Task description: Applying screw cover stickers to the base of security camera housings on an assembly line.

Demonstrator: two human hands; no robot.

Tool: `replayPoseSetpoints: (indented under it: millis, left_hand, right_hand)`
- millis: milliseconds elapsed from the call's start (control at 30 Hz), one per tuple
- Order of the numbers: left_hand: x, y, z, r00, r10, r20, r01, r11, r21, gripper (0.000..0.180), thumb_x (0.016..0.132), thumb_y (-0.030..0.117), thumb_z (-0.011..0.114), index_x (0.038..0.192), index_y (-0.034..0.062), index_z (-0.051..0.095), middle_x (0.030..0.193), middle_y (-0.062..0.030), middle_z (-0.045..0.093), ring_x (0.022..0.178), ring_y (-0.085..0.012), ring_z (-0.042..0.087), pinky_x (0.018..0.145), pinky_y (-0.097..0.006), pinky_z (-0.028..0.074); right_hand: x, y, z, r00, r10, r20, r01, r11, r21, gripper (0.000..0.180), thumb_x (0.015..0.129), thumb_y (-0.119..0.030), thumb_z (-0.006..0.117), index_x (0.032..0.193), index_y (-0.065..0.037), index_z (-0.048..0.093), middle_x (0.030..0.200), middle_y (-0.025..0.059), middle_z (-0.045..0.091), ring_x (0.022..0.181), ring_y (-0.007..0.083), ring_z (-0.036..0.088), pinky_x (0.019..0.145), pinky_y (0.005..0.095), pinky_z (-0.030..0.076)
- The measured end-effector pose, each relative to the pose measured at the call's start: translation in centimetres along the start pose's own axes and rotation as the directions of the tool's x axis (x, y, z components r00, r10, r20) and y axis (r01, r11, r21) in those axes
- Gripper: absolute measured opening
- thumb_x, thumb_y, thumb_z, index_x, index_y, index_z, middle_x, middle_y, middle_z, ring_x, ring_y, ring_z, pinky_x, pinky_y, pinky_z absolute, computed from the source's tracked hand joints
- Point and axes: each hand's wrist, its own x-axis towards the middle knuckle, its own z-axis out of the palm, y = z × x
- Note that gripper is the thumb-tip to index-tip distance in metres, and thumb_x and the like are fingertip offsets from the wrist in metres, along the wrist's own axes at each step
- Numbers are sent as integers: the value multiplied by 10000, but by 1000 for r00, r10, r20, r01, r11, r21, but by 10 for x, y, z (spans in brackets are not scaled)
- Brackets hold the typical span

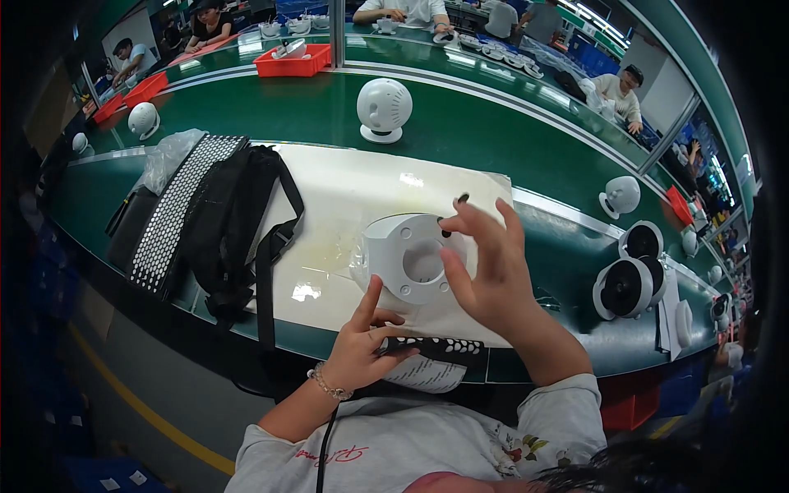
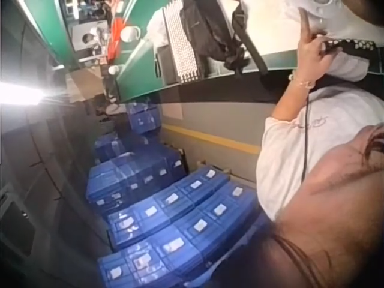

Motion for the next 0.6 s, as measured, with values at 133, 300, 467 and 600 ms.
replayPoseSetpoints:
  millis: [133, 300, 467, 600]
  left_hand:
    - [-1, -1, 0, 1000, 3, -6, -3, 1000, 3, 236, 608, 31, 756, 807, 61, 632, 1441, -178, 75, 848, -179, 591, 679, -271, 497]
    - [1, -2, 2, 996, 64, -56, -62, 998, 31, 191, 642, 96, 740, 794, 57, 631, 1418, -197, 160, 806, -190, 602, 640, -271, 503]
    - [2, -1, 1, 996, 65, -53, -64, 998, 16, 192, 641, 101, 743, 785, 57, 624, 1418, -199, 159, 813, -199, 603, 637, -274, 503]
    - [1, -1, 1, 997, 53, -49, -53, 999, -6, 191, 638, 95, 743, 783, 59, 624, 1417, -200, 163, 814, -198, 603, 637, -277, 504]
  right_hand:
    - [16, 10, 12, 996, 79, 27, -84, 916, 391, 501, 773, 29, 542, 1216, -60, 325, 886, 57, 523, 919, 209, 546, 930, 350, 334]
    - [18, 19, 28, 941, 206, 267, -324, 769, 551, 452, 822, -18, 526, 1220, -55, 315, 865, 72, 505, 1003, 192, 497, 858, 323, 397]
    - [15, 14, 34, 947, 243, 210, -321, 713, 624, 424, 831, -19, 524, 1200, -65, 320, 870, 78, 517, 982, 183, 510, 804, 298, 418]
    - [16, 13, 33, 958, 205, 202, -286, 750, 596, 418, 829, -10, 525, 1187, -72, 319, 880, 75, 528, 957, 177, 523, 791, 291, 422]
